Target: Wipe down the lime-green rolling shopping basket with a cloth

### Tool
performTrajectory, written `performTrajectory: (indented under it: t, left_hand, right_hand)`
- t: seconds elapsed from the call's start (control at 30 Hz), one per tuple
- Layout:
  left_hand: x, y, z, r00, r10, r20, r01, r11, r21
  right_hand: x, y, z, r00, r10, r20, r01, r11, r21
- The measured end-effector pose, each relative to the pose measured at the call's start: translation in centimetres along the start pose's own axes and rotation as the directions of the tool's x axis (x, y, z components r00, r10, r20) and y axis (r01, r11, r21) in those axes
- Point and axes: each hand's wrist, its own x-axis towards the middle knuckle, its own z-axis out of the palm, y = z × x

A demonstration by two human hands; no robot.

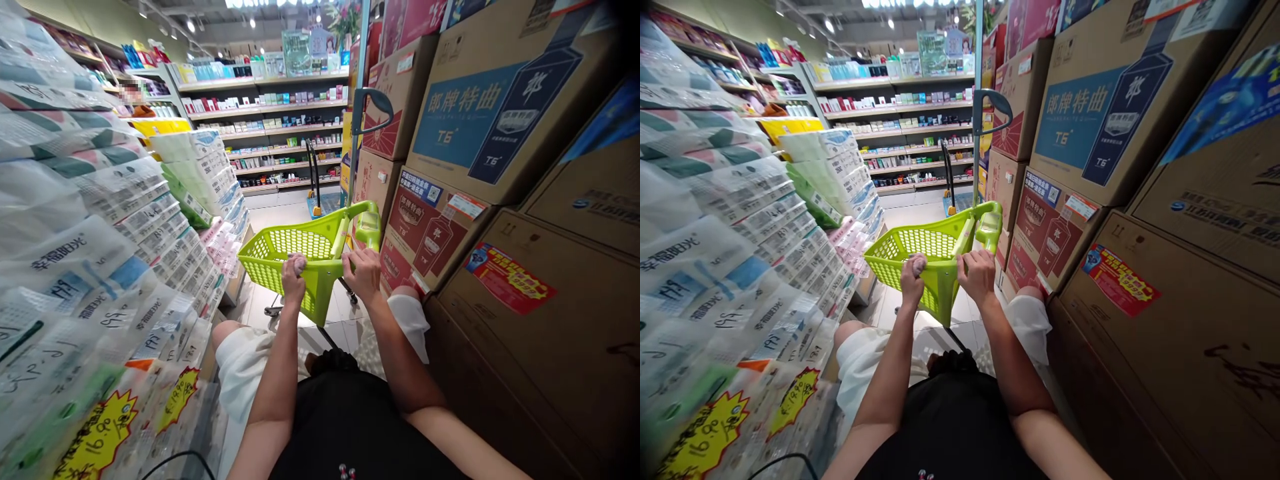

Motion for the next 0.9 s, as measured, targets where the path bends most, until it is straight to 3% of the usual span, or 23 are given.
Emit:
performTrajectory:
  t: [0.07,0.17,0.23,0.3,0.37,0.47,0.57,0.63,0.8,0.9]
  left_hand:
    - [0.4,-0.4,-0.2,1.0,-0.003,0.015,0.003,1.0,-0.012]
    - [-0.2,0.4,0.1,0.974,0.188,0.127,-0.172,0.977,-0.123]
    - [-0.8,0.6,0.3,0.962,0.238,0.136,-0.218,0.965,-0.146]
    - [-0.8,-0.2,0.4,0.984,0.156,0.087,-0.147,0.984,-0.098]
    - [0.2,-1.9,0.1,1.0,-0.007,-0.012,0.007,0.999,-0.033]
    - [2.9,-4.3,-0.3,0.966,-0.206,-0.154,0.207,0.978,-0.01]
    - [4.3,-4.8,-0.1,0.943,-0.262,-0.205,0.261,0.965,-0.034]
    - [3.1,-4.0,0.8,0.954,-0.217,-0.208,0.21,0.976,-0.057]
    - [-3.8,-2.8,4.1,0.956,-0.058,-0.287,0.019,0.99,-0.138]
    - [-5.0,-4.0,4.3,0.941,-0.129,-0.311,0.081,0.983,-0.164]
  right_hand:
    - [-0.1,-0.2,0.1,1.0,-0.012,-0.014,0.012,1.0,-0.019]
    - [-0.1,-0.6,0.0,1.0,0.005,-0.005,-0.006,1.0,-0.029]
    - [-0.1,-0.9,-0.1,1.0,0.019,0.024,-0.019,1.0,-0.022]
    - [-0.1,-1.0,-0.3,0.998,0.022,0.057,-0.021,1.0,-0.01]
    - [0.0,-1.1,-0.5,0.997,0.006,0.072,-0.005,1.0,-0.009]
    - [0.2,-1.0,-0.6,0.996,-0.054,0.066,0.055,0.998,-0.016]
    - [0.2,-1.0,-0.7,0.992,-0.104,0.065,0.104,0.995,0.007]
    - [0.1,-1.0,-0.7,0.992,-0.112,0.062,0.111,0.994,0.023]
    - [-0.1,-0.4,-1.0,0.993,-0.093,0.07,0.092,0.996,0.023]
    - [-0.1,0.2,-1.3,0.993,-0.103,0.059,0.103,0.995,0.012]
